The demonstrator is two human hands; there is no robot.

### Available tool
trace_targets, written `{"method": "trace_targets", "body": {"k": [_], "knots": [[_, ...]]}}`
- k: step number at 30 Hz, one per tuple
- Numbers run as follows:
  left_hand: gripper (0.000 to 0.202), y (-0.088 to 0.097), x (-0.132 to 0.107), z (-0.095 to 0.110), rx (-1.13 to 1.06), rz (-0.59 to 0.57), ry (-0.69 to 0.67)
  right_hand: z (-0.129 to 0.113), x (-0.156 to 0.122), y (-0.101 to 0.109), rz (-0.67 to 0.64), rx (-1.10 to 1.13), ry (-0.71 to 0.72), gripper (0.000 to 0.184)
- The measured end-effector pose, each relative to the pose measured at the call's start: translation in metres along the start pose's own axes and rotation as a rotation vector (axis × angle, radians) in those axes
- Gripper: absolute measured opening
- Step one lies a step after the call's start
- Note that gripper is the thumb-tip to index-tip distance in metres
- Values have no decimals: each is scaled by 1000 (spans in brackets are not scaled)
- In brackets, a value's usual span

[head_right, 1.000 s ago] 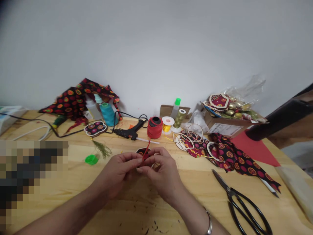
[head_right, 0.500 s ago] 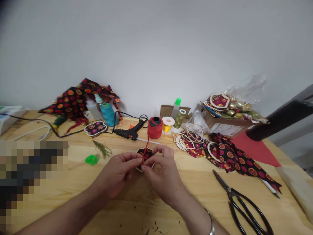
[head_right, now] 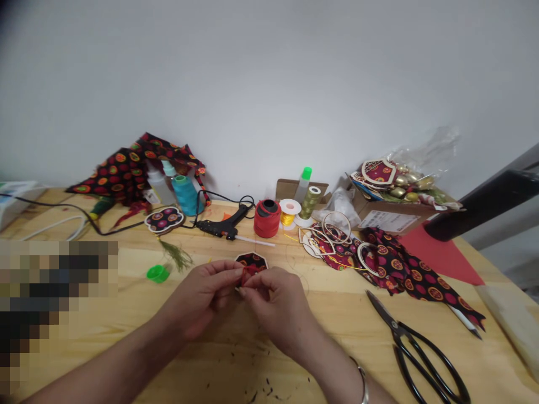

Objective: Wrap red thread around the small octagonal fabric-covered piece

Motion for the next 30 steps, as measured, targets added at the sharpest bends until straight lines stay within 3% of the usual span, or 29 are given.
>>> {"method": "trace_targets", "body": {"k": [13,23,30], "knots": [[9,-6,0,-2,-169,-87,77,-6,-3,0,16,-149,149,8],[7,-5,-1,1,-125,-38,32,0,-2,11,145,66,19,16],[9,-8,-3,1,-42,-73,-1,3,5,6,24,170,-1,21]]}}
Point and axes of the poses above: each hand's wrist, its own x-axis towards the middle knuckle, its own y-axis out of the back of the hand, z = x × y, the point moved 6 cm from there along x, towards the middle knuckle, and after that the axes turned 5 degrees about z, right-handed, at the moved point
